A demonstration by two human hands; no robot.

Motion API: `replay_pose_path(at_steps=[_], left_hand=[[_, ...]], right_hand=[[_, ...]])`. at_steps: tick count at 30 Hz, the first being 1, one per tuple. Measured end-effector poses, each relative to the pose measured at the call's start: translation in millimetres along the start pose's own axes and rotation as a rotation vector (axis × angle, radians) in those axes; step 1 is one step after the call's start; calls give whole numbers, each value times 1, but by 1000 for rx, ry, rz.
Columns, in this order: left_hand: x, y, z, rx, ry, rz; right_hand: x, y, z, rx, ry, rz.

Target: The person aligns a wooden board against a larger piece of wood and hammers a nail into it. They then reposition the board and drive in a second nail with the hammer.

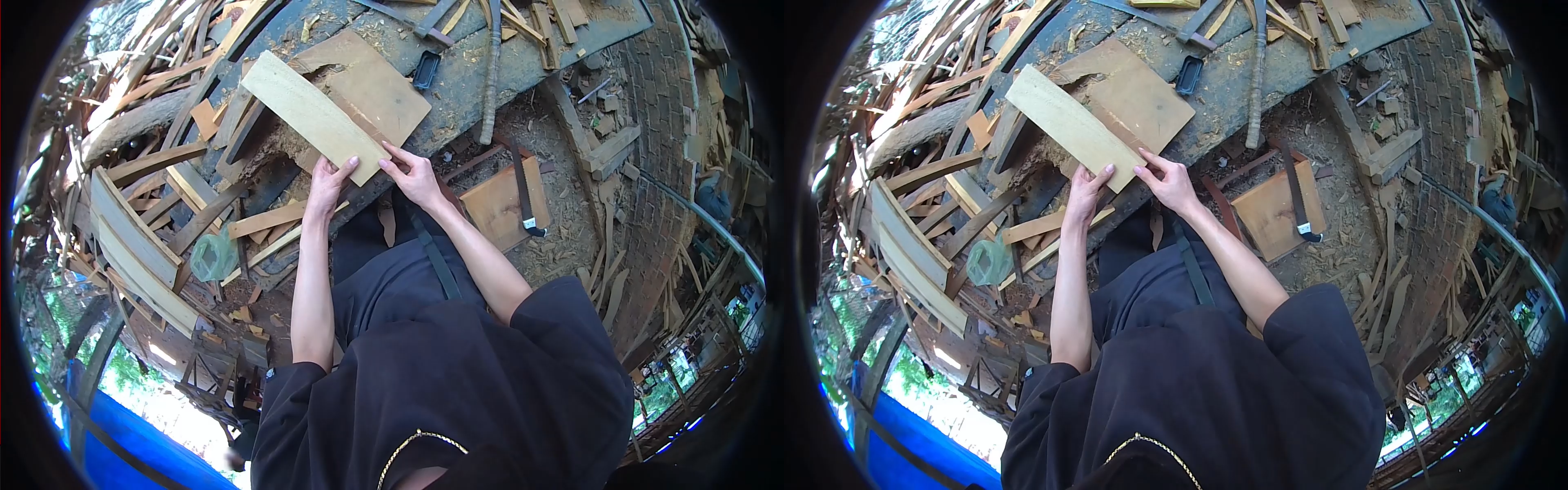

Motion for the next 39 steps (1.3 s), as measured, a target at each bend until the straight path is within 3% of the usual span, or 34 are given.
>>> replay_pose_path(at_steps=[29, 32, 35, 39], left_hand=[[0, 0, 5, 9, -34, 20], [0, -1, 4, 8, -28, 0], [3, 0, 7, 41, -3, -6], [-1, -1, 2, 31, 51, 5]], right_hand=[[0, -2, 5, 82, -36, -57], [-4, -9, 9, 18, -39, -113], [-10, -14, 2, 12, 254, -250], [-12, -18, -6, 24, 236, -323]])
Point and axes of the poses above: each hand's wrist, its own y-axis towards the middle knuckle, its own x-axis out of the back of the hand, z = x × y, the point moved 8 cm from there along y, towards the middle knuckle, and after that the axes turned 8 degrees about z, right-handed, at the moved point
